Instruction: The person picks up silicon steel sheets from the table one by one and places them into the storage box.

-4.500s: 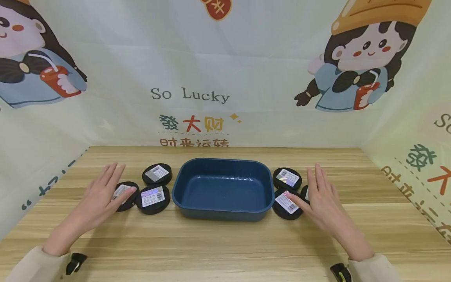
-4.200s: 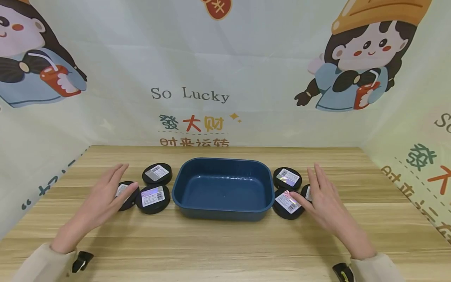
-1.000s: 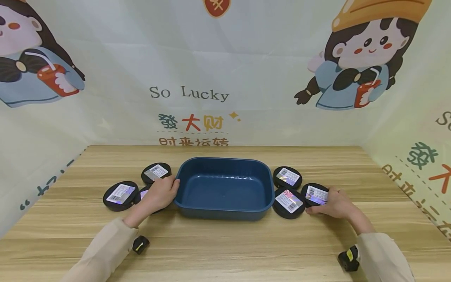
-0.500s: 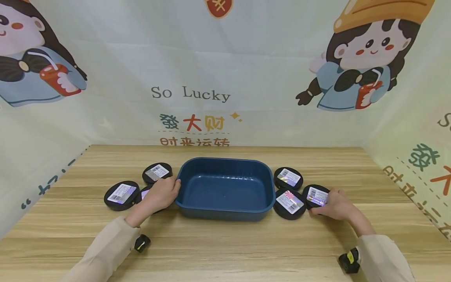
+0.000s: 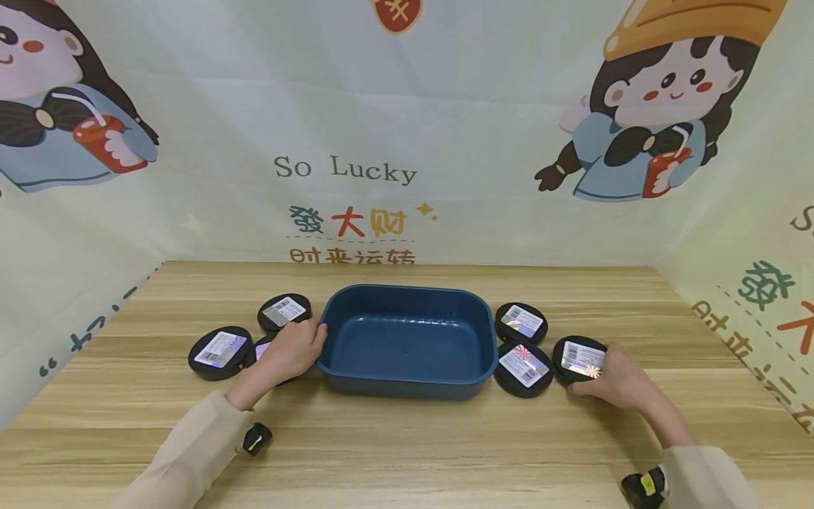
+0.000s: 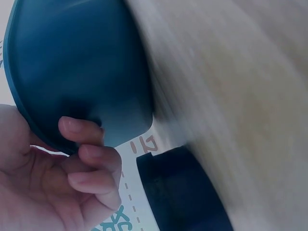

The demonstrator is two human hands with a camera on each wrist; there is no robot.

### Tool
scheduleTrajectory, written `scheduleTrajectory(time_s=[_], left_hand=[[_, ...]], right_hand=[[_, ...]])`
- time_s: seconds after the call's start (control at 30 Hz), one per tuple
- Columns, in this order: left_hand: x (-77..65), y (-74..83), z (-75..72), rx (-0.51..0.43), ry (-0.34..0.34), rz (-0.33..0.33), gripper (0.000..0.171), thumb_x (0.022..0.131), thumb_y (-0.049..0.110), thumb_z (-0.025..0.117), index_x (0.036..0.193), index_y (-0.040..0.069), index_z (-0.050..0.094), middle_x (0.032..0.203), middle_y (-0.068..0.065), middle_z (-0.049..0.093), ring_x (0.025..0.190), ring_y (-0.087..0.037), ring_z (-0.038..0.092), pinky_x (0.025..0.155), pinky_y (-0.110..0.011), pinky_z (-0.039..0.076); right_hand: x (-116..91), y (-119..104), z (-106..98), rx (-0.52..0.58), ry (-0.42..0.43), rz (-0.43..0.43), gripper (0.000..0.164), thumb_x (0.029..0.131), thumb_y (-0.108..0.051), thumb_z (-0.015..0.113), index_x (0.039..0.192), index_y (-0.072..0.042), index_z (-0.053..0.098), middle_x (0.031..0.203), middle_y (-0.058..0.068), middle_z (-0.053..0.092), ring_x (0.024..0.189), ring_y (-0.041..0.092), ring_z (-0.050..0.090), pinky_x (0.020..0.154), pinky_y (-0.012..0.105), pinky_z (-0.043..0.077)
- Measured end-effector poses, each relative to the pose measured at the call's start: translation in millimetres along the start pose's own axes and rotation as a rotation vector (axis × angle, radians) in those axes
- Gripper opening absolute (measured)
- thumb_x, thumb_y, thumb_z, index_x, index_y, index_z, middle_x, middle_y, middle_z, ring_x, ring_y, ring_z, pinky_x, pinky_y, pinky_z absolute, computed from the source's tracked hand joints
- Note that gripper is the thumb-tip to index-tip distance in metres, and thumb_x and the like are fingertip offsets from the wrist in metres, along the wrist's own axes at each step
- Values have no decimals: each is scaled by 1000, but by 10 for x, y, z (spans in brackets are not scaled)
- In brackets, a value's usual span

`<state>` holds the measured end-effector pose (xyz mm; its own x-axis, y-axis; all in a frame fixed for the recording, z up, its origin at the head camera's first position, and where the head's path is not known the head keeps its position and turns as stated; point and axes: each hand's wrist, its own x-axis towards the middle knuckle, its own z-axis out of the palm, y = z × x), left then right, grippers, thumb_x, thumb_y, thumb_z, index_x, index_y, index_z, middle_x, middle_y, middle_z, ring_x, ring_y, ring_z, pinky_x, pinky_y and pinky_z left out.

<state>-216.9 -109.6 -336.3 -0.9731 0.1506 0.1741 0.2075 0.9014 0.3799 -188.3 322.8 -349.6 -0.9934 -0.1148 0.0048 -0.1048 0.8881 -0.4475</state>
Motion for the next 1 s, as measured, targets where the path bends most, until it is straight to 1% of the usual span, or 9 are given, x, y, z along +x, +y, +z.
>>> scheduleTrajectory(time_s=[0.2, 0.33, 0.47, 0.57, 0.67, 0.77, 0.87, 1.0], left_hand=[[4, 6, -6, -4, -7, -6, 33, 91, 15, 39, 69, -3, 57, 67, -21, 57, 63, -32, 58, 57, -44, 44], [4, 5, -5, -3, -10, -6, 33, 91, 14, 39, 67, -2, 56, 65, -19, 57, 61, -31, 57, 56, -44, 44], [3, 2, -4, -3, -10, -7, 33, 91, 14, 39, 67, -2, 56, 65, -19, 56, 61, -30, 56, 56, -43, 44], [6, -2, -3, -2, -11, -10, 34, 91, 15, 39, 67, -2, 56, 65, -18, 56, 60, -29, 56, 56, -43, 44], [12, -4, -2, -3, -11, -14, 34, 91, 15, 39, 68, -2, 57, 65, -18, 56, 60, -29, 56, 56, -43, 44], [9, -3, -2, -4, -12, -13, 33, 91, 15, 39, 69, -2, 57, 65, -18, 56, 60, -29, 56, 56, -43, 44], [6, -3, 2, -4, -13, -13, 33, 91, 15, 39, 70, -3, 57, 66, -19, 57, 61, -30, 56, 56, -43, 44], [13, -4, 7, -3, -15, -20, 33, 91, 15, 39, 70, -3, 58, 67, -19, 58, 62, -30, 57, 56, -43, 44]], right_hand=[[-55, 5, 13, 27, 29, -9, 77, 64, -21, 76, 108, 25, 32, 85, 27, 52, 76, 31, 53, 64, 37, 42], [-85, -4, 14, 14, 50, -5, 79, 66, -25, 75, 110, 24, 30, 88, 31, 52, 79, 35, 53, 66, 41, 43], [-106, -31, 8, 6, 89, 1, 82, 67, -28, 75, 112, 23, 29, 92, 35, 50, 81, 40, 53, 68, 47, 43], [-111, -73, 2, 19, 123, -6, 84, 66, -26, 75, 116, 22, 28, 98, 39, 47, 86, 45, 51, 71, 52, 41], [-121, -133, -4, 35, 151, -16, 87, 65, -24, 76, 120, 21, 26, 102, 40, 45, 90, 47, 49, 74, 54, 39], [-129, -197, -10, 44, 175, -22, 88, 65, -24, 76, 123, 19, 25, 105, 40, 44, 91, 47, 48, 74, 54, 39], [-134, -268, -21, 51, 186, -21, 88, 65, -28, 76, 123, 17, 27, 105, 38, 46, 90, 46, 49, 72, 53, 40], [-126, -379, -35, 49, 181, -25, 89, 65, -33, 75, 123, 16, 28, 105, 37, 48, 90, 44, 50, 71, 49, 40]])
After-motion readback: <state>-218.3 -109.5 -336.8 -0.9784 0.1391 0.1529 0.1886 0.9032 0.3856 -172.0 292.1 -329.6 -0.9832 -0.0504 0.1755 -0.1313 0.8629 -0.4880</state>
